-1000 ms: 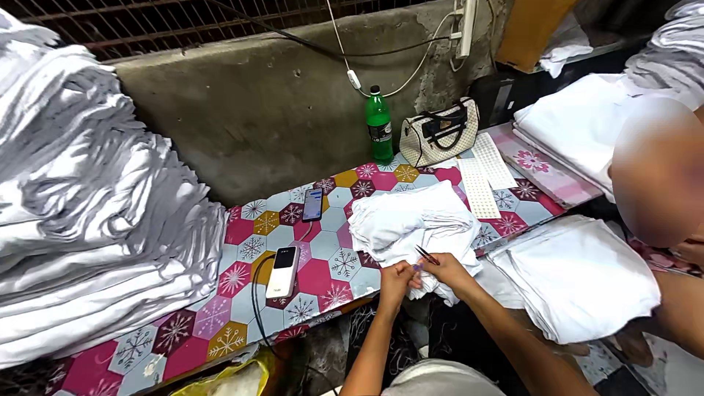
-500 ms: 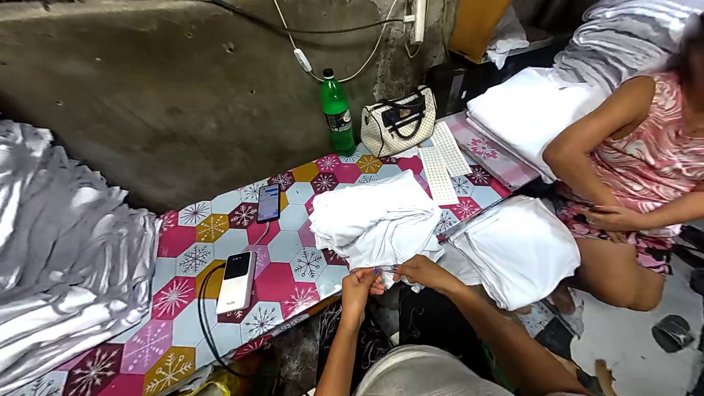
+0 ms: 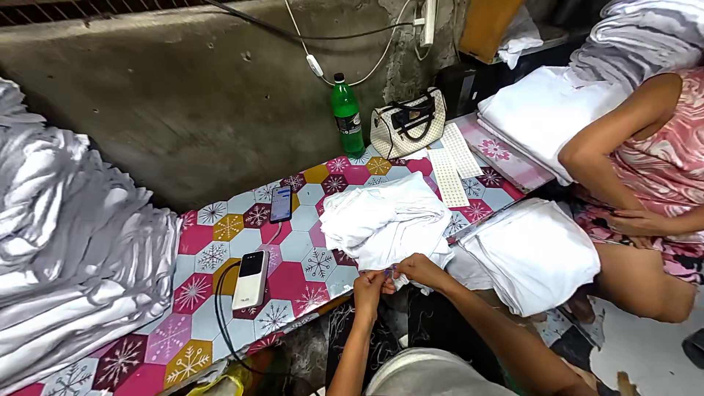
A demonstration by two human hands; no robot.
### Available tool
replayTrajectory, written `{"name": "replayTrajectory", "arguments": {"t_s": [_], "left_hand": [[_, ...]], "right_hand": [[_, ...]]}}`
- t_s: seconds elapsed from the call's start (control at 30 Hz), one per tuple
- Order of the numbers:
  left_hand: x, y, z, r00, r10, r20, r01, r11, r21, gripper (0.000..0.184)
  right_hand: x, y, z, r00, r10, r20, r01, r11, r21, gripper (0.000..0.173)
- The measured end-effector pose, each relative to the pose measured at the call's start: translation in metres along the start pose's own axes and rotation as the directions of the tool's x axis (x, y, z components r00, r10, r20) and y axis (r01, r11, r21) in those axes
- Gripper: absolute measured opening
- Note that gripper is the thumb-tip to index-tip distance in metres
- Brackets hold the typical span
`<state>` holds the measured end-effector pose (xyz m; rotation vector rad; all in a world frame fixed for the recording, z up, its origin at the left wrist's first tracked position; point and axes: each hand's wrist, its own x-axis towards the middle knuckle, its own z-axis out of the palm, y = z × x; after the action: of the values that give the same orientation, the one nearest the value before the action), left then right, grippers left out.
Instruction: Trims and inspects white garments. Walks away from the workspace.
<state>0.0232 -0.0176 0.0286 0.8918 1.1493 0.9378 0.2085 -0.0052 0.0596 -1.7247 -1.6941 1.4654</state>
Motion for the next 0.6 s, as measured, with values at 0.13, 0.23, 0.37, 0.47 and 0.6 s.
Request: {"name": "replayTrajectory", "arguments": {"t_s": [0.13, 0.23, 0.37, 0.47, 0.6], "left_hand": [[-0.008, -0.007, -0.012, 0.997, -0.006, 0.073, -0.002, 0.993, 0.117, 0.013], [-0.019, 0.000, -0.039, 0.907, -0.153, 0.393, -0.110, 0.815, 0.569, 0.017], [-0.015, 0.014, -0.035, 0.904, -0.161, 0.397, -0.216, 0.629, 0.747, 0.030], [0.005, 0.028, -0.009, 0.979, 0.084, 0.184, -0.190, 0.695, 0.693, 0.034], [0.031, 0.031, 0.008, 0.947, 0.304, 0.102, -0.306, 0.761, 0.571, 0.022]], "right_hand": [[-0.008, 0.004, -0.006, 0.999, -0.033, 0.016, 0.034, 0.998, -0.061, 0.041], [-0.022, -0.005, -0.013, 0.995, -0.101, 0.004, 0.100, 0.975, -0.196, 0.045], [-0.020, -0.018, 0.006, 0.909, -0.338, -0.245, 0.177, 0.844, -0.507, 0.044], [0.000, -0.022, 0.014, 0.917, -0.280, -0.283, 0.130, 0.882, -0.453, 0.030], [0.012, -0.027, 0.002, 0.939, -0.066, -0.338, 0.143, 0.967, 0.209, 0.019]]}}
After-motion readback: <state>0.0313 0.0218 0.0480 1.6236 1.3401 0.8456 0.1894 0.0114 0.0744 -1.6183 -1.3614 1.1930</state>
